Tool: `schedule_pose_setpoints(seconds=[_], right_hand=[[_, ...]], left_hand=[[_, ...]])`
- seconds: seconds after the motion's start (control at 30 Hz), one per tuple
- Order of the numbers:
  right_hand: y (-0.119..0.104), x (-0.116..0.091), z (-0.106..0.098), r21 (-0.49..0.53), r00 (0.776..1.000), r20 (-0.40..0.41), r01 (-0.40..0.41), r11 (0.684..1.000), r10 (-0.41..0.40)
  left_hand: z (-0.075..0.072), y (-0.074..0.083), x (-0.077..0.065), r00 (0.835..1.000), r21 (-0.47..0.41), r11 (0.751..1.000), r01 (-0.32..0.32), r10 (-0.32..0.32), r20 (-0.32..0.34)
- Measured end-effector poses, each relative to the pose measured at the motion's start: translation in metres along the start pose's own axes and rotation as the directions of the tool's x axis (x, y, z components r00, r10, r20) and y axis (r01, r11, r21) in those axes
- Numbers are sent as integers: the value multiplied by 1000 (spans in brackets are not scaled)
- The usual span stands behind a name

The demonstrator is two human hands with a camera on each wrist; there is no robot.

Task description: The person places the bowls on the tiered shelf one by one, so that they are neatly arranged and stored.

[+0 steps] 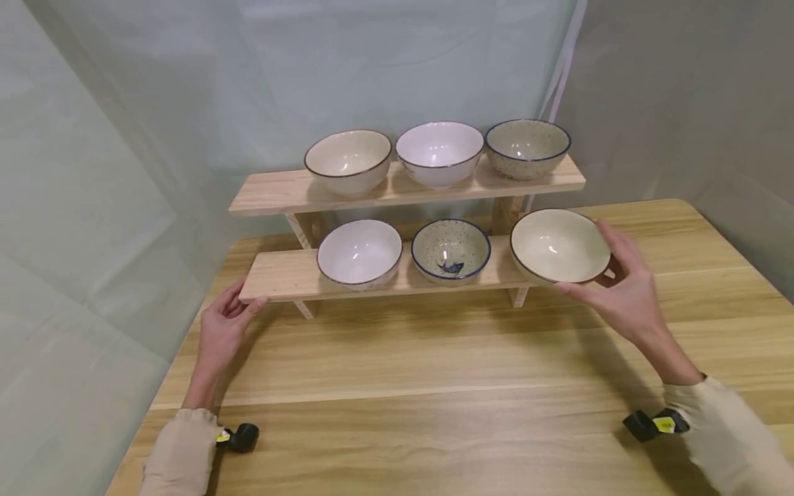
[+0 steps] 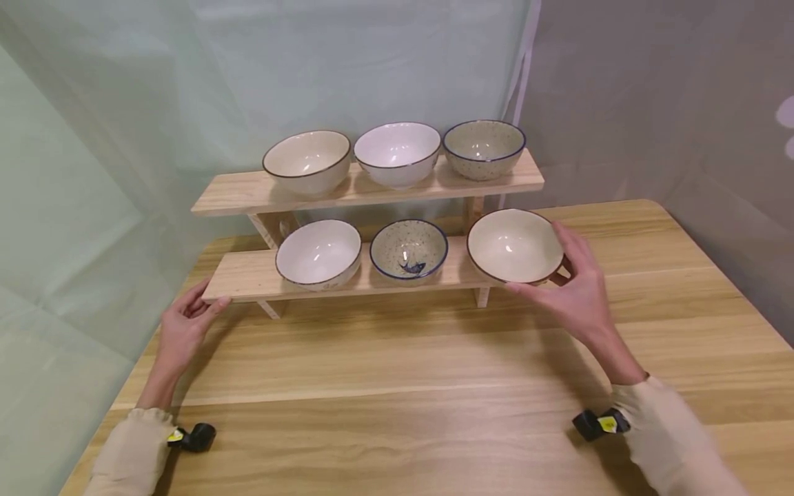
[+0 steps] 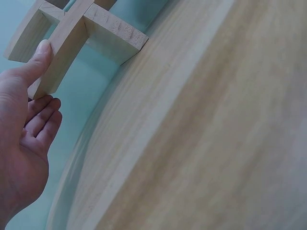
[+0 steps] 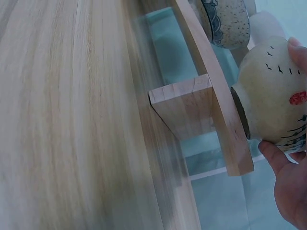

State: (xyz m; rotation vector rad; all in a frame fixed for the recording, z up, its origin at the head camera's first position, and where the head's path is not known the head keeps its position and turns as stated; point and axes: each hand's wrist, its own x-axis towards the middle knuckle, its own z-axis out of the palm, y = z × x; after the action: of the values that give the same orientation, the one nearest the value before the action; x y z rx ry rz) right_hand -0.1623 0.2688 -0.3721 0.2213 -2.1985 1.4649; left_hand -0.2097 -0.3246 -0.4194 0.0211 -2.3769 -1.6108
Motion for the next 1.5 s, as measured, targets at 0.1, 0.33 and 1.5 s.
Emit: schedule_pose_setpoints(seconds=[0.1,0.33,1.5], right_hand=[[0,0,3,16,1000,1,1,1000,-1],[3,1,7,34,1000,-3,-4,999,4],[3,8,18,83,998,27,-51,995,49]], left_hand=[[0,0,0,1000,4,1000,-5,5,-1],[1,1,-1,1000,4,1000,-7,7,1],[0,2,1,1000,0,1000,-8,8,0]])
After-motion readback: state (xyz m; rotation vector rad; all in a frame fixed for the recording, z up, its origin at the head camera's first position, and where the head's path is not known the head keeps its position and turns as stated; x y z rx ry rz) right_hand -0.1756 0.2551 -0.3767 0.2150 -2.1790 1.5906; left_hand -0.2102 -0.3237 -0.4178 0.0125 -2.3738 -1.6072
